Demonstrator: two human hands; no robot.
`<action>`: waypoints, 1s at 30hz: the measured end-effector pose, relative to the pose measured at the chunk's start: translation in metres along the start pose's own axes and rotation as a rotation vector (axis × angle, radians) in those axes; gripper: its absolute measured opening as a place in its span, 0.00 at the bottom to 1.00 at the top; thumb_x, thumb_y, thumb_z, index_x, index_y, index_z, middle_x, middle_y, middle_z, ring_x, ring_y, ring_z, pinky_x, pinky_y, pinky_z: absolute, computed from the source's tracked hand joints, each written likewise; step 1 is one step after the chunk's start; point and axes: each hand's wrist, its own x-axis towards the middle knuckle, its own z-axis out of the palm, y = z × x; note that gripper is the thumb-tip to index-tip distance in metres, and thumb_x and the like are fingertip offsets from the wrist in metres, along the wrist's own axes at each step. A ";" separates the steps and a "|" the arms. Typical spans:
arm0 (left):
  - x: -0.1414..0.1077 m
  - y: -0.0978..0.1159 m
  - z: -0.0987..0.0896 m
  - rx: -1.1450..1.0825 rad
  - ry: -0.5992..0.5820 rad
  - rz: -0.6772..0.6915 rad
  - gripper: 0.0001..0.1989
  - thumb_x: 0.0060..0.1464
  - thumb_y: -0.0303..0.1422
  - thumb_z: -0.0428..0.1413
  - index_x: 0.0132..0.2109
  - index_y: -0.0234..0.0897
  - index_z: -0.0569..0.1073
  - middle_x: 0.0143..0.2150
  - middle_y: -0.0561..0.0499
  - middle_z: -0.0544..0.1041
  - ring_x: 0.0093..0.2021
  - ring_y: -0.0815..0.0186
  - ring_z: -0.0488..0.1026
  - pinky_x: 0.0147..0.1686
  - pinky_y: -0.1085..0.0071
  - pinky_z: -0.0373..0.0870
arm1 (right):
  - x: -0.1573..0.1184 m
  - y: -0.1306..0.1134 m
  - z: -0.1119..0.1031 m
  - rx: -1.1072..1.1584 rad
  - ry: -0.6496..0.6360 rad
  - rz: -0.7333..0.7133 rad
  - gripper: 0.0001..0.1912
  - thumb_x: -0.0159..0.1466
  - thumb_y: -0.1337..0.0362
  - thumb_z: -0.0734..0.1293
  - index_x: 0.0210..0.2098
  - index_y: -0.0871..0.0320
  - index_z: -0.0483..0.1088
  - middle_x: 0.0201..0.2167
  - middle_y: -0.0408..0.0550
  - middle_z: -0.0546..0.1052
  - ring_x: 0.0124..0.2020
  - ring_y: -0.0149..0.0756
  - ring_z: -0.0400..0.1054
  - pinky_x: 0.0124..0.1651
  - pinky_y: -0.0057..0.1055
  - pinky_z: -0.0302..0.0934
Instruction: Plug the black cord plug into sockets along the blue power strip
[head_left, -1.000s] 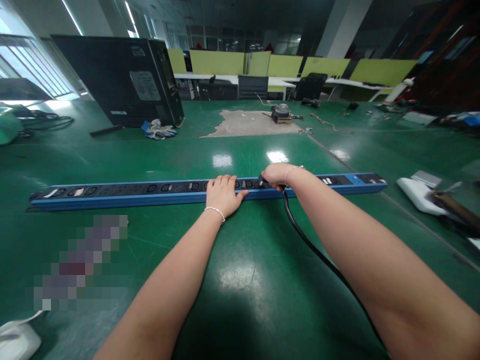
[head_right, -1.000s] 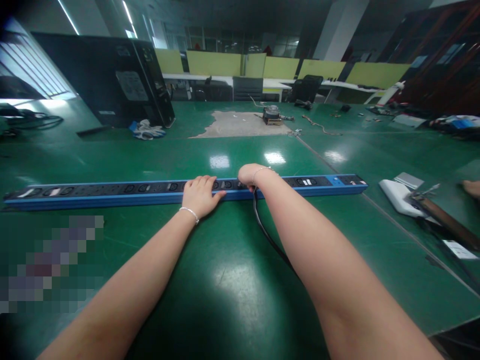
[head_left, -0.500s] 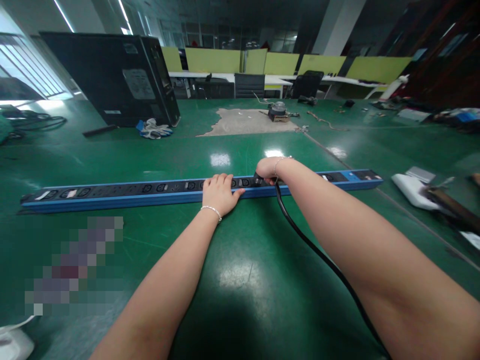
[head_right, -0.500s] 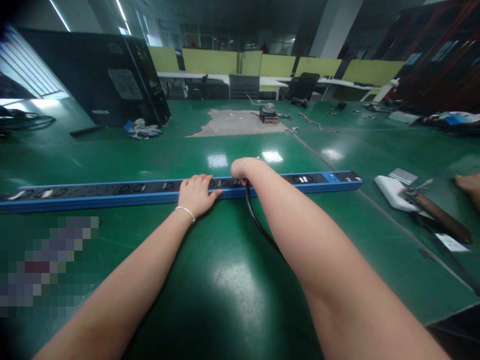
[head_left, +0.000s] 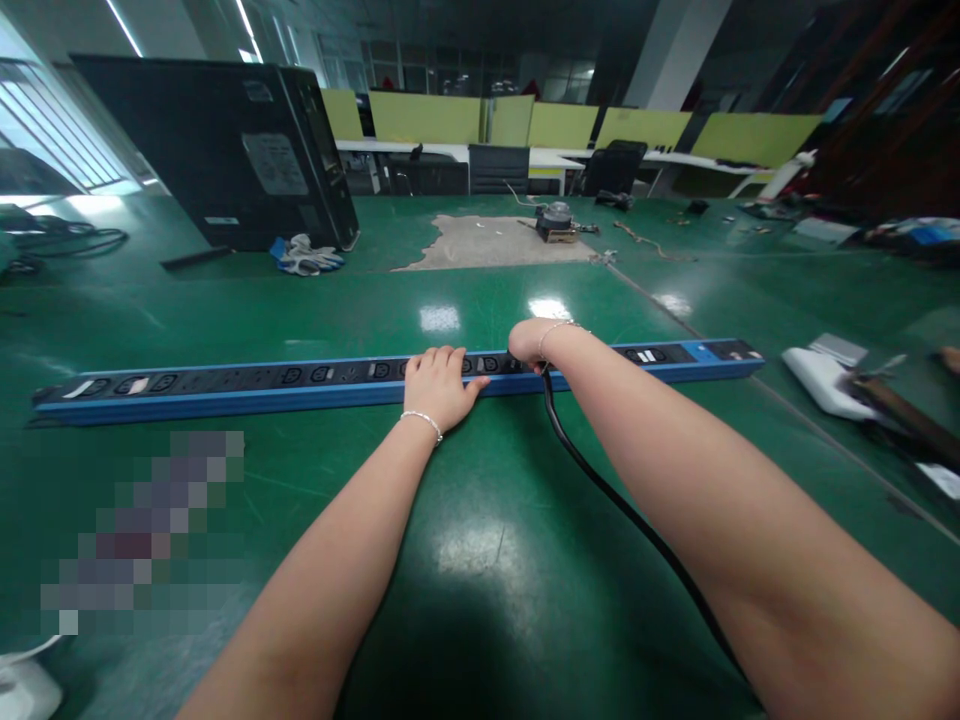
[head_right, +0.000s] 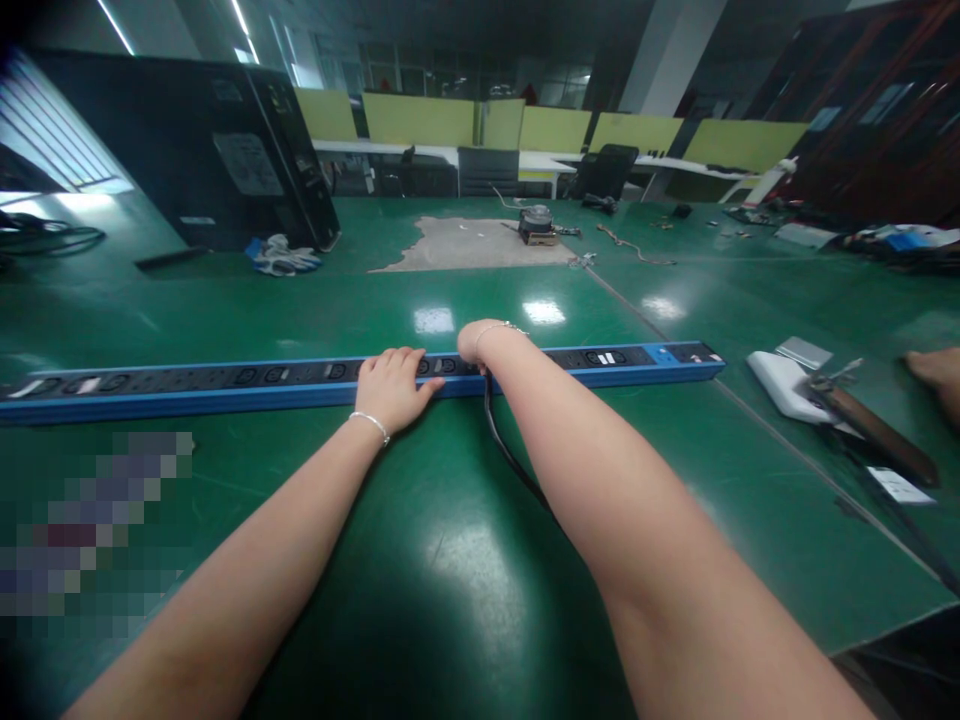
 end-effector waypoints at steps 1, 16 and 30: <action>0.000 0.000 0.000 0.002 0.004 -0.002 0.29 0.57 0.51 0.43 0.58 0.38 0.64 0.57 0.43 0.69 0.57 0.53 0.61 0.55 0.57 0.53 | 0.002 0.000 0.002 0.012 0.004 -0.004 0.11 0.57 0.71 0.62 0.28 0.65 0.78 0.18 0.52 0.74 0.31 0.42 0.72 0.41 0.36 0.64; -0.001 0.001 -0.001 0.016 0.037 0.010 0.28 0.57 0.50 0.44 0.57 0.36 0.65 0.56 0.42 0.70 0.56 0.54 0.62 0.54 0.58 0.54 | -0.002 0.006 0.026 0.113 0.152 0.061 0.17 0.62 0.62 0.60 0.43 0.64 0.76 0.31 0.59 0.78 0.38 0.43 0.74 0.44 0.35 0.65; 0.000 0.002 -0.003 0.019 -0.014 -0.012 0.29 0.58 0.51 0.43 0.58 0.37 0.64 0.57 0.43 0.69 0.58 0.57 0.61 0.56 0.60 0.53 | -0.013 -0.009 0.051 0.277 0.374 0.145 0.18 0.61 0.67 0.57 0.43 0.65 0.75 0.44 0.65 0.76 0.44 0.46 0.72 0.44 0.39 0.64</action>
